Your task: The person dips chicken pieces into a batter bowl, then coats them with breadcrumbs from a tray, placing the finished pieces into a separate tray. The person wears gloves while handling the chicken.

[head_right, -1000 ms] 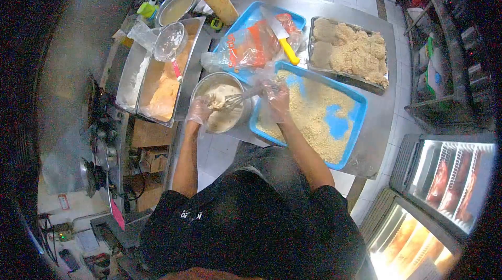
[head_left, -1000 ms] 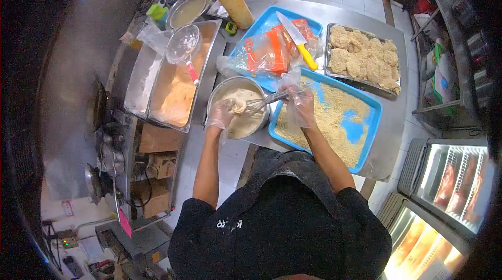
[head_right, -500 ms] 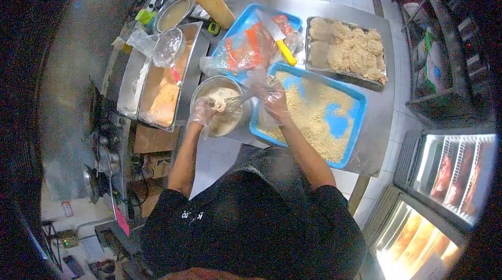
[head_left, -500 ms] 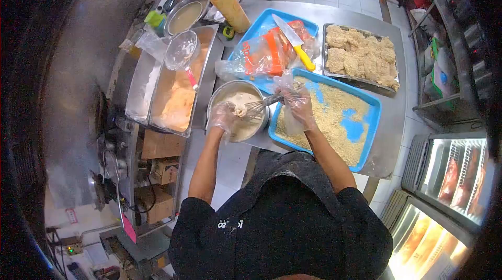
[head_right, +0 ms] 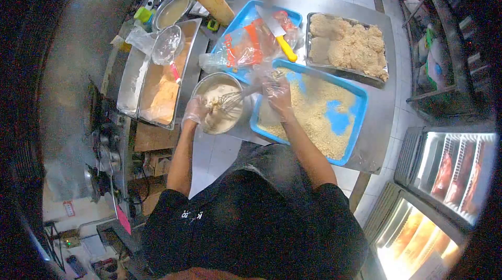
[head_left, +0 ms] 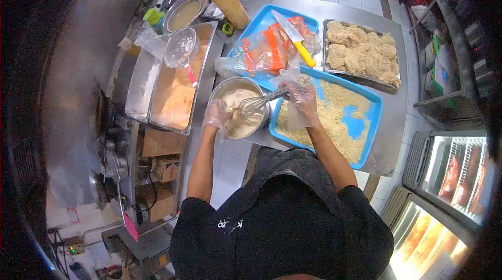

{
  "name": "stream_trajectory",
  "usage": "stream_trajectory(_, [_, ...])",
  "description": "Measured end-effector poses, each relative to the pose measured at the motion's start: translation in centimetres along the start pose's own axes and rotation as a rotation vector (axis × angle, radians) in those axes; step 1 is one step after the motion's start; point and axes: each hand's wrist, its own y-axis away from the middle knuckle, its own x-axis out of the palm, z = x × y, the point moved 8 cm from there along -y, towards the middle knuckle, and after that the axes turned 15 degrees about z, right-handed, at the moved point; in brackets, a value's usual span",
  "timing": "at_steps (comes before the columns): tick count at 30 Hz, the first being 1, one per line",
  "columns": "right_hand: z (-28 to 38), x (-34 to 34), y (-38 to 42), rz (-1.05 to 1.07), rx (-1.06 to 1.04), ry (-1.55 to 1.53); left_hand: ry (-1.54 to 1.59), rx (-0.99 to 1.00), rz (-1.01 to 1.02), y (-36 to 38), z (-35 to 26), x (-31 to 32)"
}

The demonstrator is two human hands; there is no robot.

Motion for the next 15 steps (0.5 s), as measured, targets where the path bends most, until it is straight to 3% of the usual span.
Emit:
stream_trajectory(4, [1.4,1.1,0.3,0.009,0.049,-0.071,-0.205,0.128,0.058,0.0,-1.6,0.3])
stream_trajectory(7, [1.1,1.0,0.3,0.004,0.053,-0.060,0.021,0.122,0.054,0.5,-1.4,0.2])
stream_trajectory(10, [0.7,0.5,0.2,0.013,0.023,-0.024,0.017,-0.036,0.073,3.3,-5.4,-2.1])
stream_trajectory(15, [1.0,0.4,0.0,0.009,0.014,-0.114,-0.020,0.123,-0.013,0.2,-1.8,-0.1])
